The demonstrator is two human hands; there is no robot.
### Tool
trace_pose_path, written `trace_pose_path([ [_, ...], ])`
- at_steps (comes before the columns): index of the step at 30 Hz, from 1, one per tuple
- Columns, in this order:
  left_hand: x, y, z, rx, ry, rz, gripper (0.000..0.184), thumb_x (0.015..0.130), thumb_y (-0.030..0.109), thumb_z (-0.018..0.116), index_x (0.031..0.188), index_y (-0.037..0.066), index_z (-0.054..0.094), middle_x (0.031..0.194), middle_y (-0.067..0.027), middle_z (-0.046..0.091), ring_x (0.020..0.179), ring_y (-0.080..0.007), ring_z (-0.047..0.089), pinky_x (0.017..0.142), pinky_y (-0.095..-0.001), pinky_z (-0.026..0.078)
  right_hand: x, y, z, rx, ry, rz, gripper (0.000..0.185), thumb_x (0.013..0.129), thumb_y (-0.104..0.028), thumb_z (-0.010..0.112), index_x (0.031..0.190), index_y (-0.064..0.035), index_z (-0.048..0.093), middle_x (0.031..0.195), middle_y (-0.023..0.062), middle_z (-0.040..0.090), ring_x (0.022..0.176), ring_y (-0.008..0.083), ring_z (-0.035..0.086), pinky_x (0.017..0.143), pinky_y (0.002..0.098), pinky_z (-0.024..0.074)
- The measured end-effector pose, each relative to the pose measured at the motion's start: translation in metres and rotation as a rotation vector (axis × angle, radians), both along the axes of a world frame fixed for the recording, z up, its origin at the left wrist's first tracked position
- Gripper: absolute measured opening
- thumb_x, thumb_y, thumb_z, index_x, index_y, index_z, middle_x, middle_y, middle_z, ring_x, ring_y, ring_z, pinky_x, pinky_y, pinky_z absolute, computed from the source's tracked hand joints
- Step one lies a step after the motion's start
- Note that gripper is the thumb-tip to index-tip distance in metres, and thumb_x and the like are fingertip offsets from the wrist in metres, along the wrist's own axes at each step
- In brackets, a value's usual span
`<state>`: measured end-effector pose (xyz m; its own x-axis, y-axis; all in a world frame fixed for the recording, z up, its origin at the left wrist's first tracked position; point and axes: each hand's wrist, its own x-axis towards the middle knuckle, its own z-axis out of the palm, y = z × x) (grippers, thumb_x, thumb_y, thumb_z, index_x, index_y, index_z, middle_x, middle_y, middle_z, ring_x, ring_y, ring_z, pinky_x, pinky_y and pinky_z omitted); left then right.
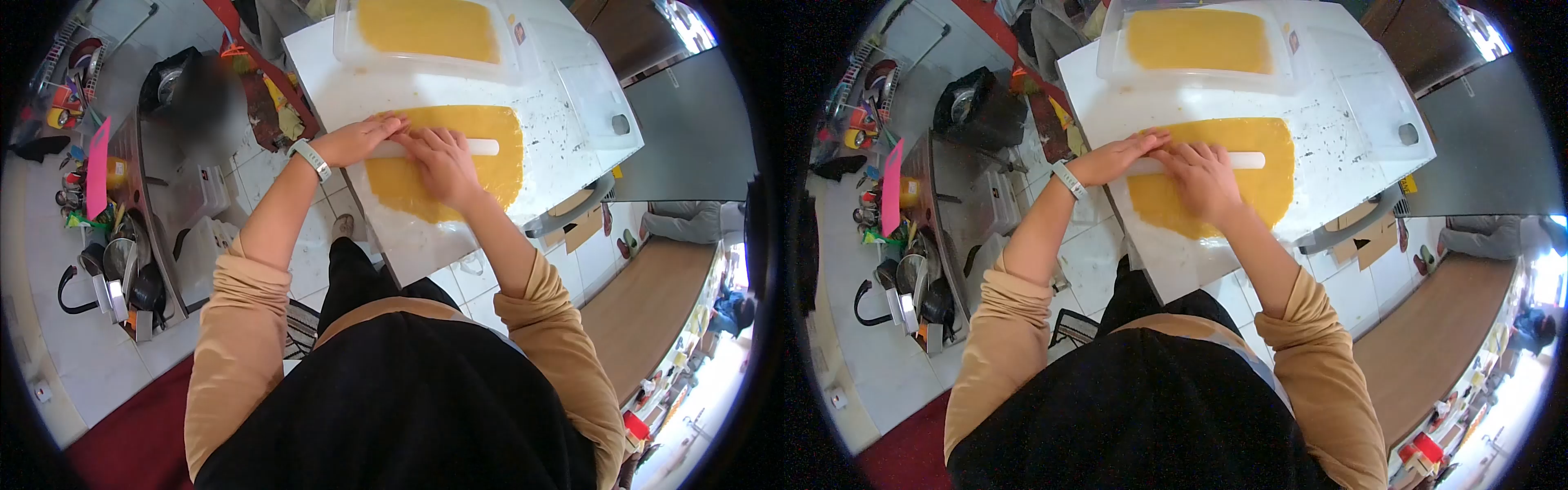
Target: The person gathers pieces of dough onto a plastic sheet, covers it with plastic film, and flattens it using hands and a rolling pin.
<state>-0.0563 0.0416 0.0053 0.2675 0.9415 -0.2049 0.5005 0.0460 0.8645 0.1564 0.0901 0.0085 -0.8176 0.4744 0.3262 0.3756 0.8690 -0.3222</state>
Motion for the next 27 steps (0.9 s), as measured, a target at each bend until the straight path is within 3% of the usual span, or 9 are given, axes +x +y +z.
trace_pose_path([
  [5,0.009,-0.011,-0.017,0.242,0.451,-0.079,0.057,0.102,0.042,0.021,0.149,0.01,0.026,0.155,-0.0056,0.022,0.144,-0.0224,0.016,0.117,-0.0379,0.01,0.013,-0.02,0.001,-0.03,-0.002,-0.005,0.038,0.082,-0.013,0.059,0.119,-0.0206,0.061,0.106,-0.0009,0.059,0.102,0.0201,0.053,0.089,0.0386,0.036],
  [14,0.016,-0.012,-0.023,0.422,0.781,-0.064,0.058,0.101,0.04,0.03,0.15,0.012,0.019,0.155,-0.0064,0.021,0.143,-0.026,0.02,0.116,-0.0411,0.016,0.037,-0.059,0.004,-0.054,0.029,-0.02,0.035,0.08,-0.007,0.061,0.114,-0.0166,0.064,0.106,0.0015,0.06,0.103,0.0201,0.054,0.09,0.0367,0.0353],
  [23,0.018,-0.014,-0.032,0.534,0.825,-0.029,0.064,0.098,0.045,0.036,0.149,0.009,0.02,0.155,-0.0064,0.022,0.142,-0.0265,0.021,0.115,-0.0399,0.018,0.054,-0.081,0.003,-0.067,0.049,-0.036,0.036,0.08,-0.007,0.058,0.114,-0.0171,0.064,0.108,0.0009,0.06,0.102,0.0208,0.053,0.09,0.0398,0.0344],
  [27,0.024,-0.02,-0.02,0.542,0.841,-0.032,0.085,0.089,0.062,0.043,0.148,0.006,0.02,0.154,-0.0106,0.022,0.142,-0.0285,0.021,0.115,-0.0401,0.018,0.063,-0.092,0.007,-0.099,0.039,-0.028,0.036,0.081,-0.008,0.058,0.114,-0.018,0.064,0.108,0.0014,0.06,0.102,0.0211,0.053,0.09,0.0402,0.0344],
])
